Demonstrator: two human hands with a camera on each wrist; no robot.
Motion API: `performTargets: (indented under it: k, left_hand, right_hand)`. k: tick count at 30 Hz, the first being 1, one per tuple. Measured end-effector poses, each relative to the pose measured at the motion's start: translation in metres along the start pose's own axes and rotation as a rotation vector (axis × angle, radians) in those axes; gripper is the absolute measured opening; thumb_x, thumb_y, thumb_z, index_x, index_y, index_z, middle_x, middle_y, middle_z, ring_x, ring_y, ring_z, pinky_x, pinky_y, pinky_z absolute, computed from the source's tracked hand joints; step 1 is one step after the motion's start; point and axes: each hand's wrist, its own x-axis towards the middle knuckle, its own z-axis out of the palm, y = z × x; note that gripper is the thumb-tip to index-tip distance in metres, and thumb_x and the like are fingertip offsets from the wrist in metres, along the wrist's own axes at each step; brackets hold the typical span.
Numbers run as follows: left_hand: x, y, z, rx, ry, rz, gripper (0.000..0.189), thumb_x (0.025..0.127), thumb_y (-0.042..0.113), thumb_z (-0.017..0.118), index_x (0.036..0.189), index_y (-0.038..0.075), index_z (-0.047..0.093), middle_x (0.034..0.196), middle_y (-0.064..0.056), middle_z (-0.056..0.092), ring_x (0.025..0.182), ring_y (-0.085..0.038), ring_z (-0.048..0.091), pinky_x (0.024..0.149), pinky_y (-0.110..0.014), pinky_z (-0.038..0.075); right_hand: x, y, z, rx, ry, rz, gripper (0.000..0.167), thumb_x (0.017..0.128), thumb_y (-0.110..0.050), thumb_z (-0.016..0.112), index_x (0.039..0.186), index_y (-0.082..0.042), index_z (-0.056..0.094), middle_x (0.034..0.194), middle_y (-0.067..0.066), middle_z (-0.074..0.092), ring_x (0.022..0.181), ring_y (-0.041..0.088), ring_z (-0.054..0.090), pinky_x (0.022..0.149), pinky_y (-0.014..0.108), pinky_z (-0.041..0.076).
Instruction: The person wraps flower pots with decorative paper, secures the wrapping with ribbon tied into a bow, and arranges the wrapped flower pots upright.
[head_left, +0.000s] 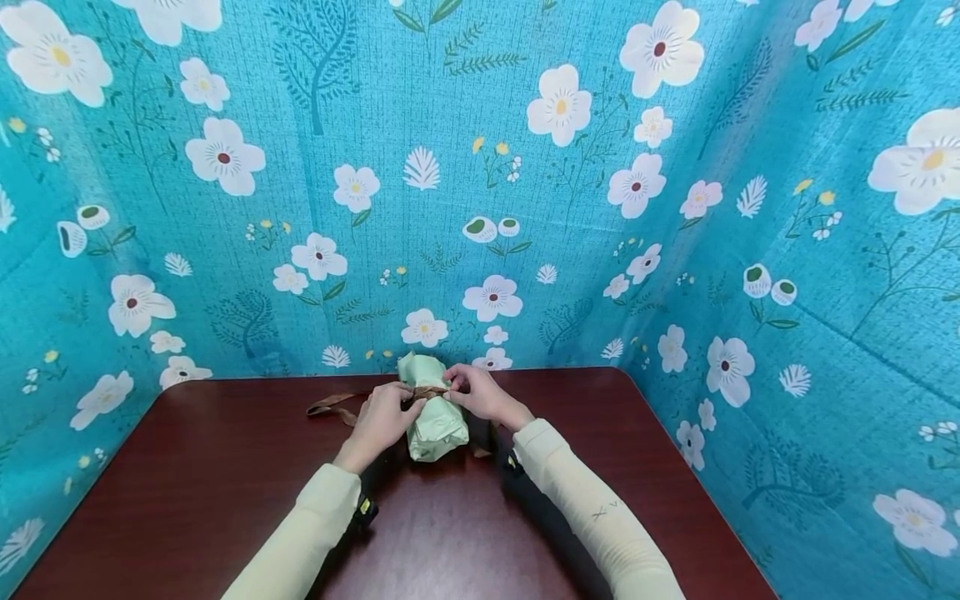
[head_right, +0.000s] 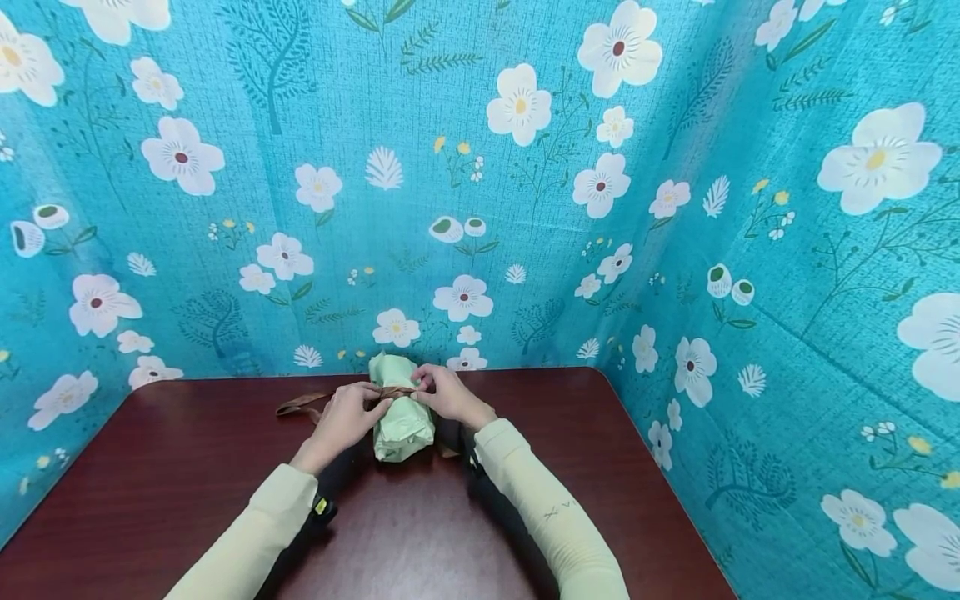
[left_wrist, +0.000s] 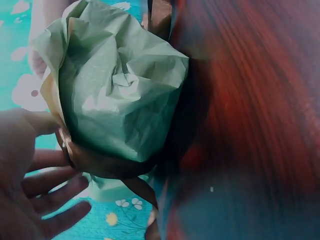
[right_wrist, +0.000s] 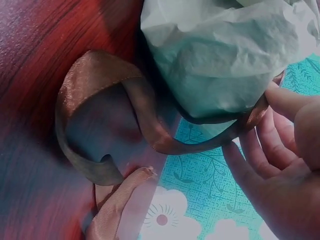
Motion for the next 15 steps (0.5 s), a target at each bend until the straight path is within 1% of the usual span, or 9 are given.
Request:
performTargets:
  k: [1,2,4,5,7,9,11,12,15]
  left_hand:
    - [0.0011,0.0016,-0.0001,0.030,0.017,0.005,0.030,0.093,0.028,0.076,0.106,0.000,0.079,0.118,-0.017,0.072,0.109,-0.033,0.068,0.082,-0.048,0.059]
    - [0.0022,0.0028,-0.0001,0.052,0.030,0.018,0.031,0.092,0.027,0.077,0.109,0.000,0.078,0.120,-0.018,0.071,0.111,-0.034,0.067,0.084,-0.049,0.058]
    - [0.0048,0.0047,0.0000,0.073,0.029,0.068,0.036,0.092,0.023,0.078,0.119,-0.001,0.074,0.128,-0.020,0.067,0.119,-0.036,0.063,0.091,-0.050,0.056]
    - [0.0060,0.0053,0.0002,0.076,0.019,0.104,0.038,0.092,0.020,0.077,0.122,-0.001,0.072,0.131,-0.021,0.065,0.122,-0.037,0.061,0.095,-0.050,0.055]
    - [0.0083,0.0060,0.0012,0.070,-0.024,0.163,0.038,0.094,0.014,0.075,0.128,0.000,0.069,0.137,-0.022,0.061,0.128,-0.037,0.057,0.101,-0.050,0.051]
    - [0.0096,0.0061,0.0029,0.065,-0.072,0.198,0.034,0.096,0.011,0.071,0.128,0.001,0.070,0.141,-0.021,0.060,0.131,-0.036,0.056,0.102,-0.049,0.051]
    - [0.0097,0.0058,0.0046,0.070,-0.103,0.201,0.030,0.098,0.011,0.068,0.126,0.002,0.071,0.141,-0.020,0.059,0.130,-0.036,0.057,0.101,-0.048,0.052]
    - [0.0095,0.0055,0.0055,0.075,-0.113,0.189,0.030,0.099,0.012,0.067,0.127,0.002,0.071,0.142,-0.020,0.059,0.131,-0.035,0.057,0.100,-0.048,0.053]
    - [0.0087,0.0045,0.0075,0.082,-0.116,0.173,0.029,0.101,0.014,0.064,0.126,0.001,0.071,0.142,-0.020,0.059,0.129,-0.036,0.059,0.095,-0.047,0.055]
  right_hand:
    - [0.0000,0.0004,0.0003,0.001,0.004,0.000,0.016,0.097,-0.009,0.069,0.112,-0.005,0.067,0.090,0.003,0.065,0.083,0.011,0.062,0.080,0.029,0.052]
    - [0.0001,0.0008,0.0006,0.000,0.006,0.000,0.014,0.097,-0.009,0.069,0.110,-0.005,0.067,0.089,0.002,0.066,0.083,0.011,0.062,0.080,0.029,0.052]
    - [0.0006,0.0015,0.0010,-0.001,0.011,-0.003,0.009,0.097,-0.009,0.069,0.105,-0.006,0.068,0.089,0.002,0.067,0.084,0.011,0.063,0.081,0.029,0.053]
    - [0.0007,0.0019,0.0010,0.001,0.010,0.000,0.006,0.097,-0.009,0.069,0.103,-0.006,0.069,0.089,0.002,0.068,0.084,0.011,0.063,0.081,0.028,0.053]
    - [0.0008,0.0028,0.0006,0.001,0.008,-0.008,0.004,0.098,-0.009,0.068,0.100,-0.007,0.070,0.090,0.001,0.069,0.085,0.011,0.065,0.081,0.029,0.054]
    - [0.0010,0.0037,-0.0002,-0.002,0.005,-0.017,0.005,0.099,-0.009,0.067,0.099,-0.007,0.071,0.091,0.001,0.071,0.086,0.011,0.065,0.082,0.029,0.054]
    - [0.0009,0.0044,-0.0014,-0.008,0.002,-0.021,0.007,0.100,-0.009,0.065,0.099,-0.008,0.072,0.093,0.001,0.072,0.087,0.010,0.066,0.082,0.029,0.055]
    - [0.0010,0.0045,-0.0024,-0.011,0.002,-0.026,0.007,0.100,-0.009,0.065,0.099,-0.009,0.072,0.093,0.001,0.072,0.087,0.010,0.066,0.082,0.029,0.055]
    - [0.0012,0.0044,-0.0063,-0.009,0.011,-0.033,0.008,0.100,-0.010,0.065,0.101,-0.009,0.073,0.094,0.001,0.073,0.088,0.011,0.067,0.082,0.029,0.055]
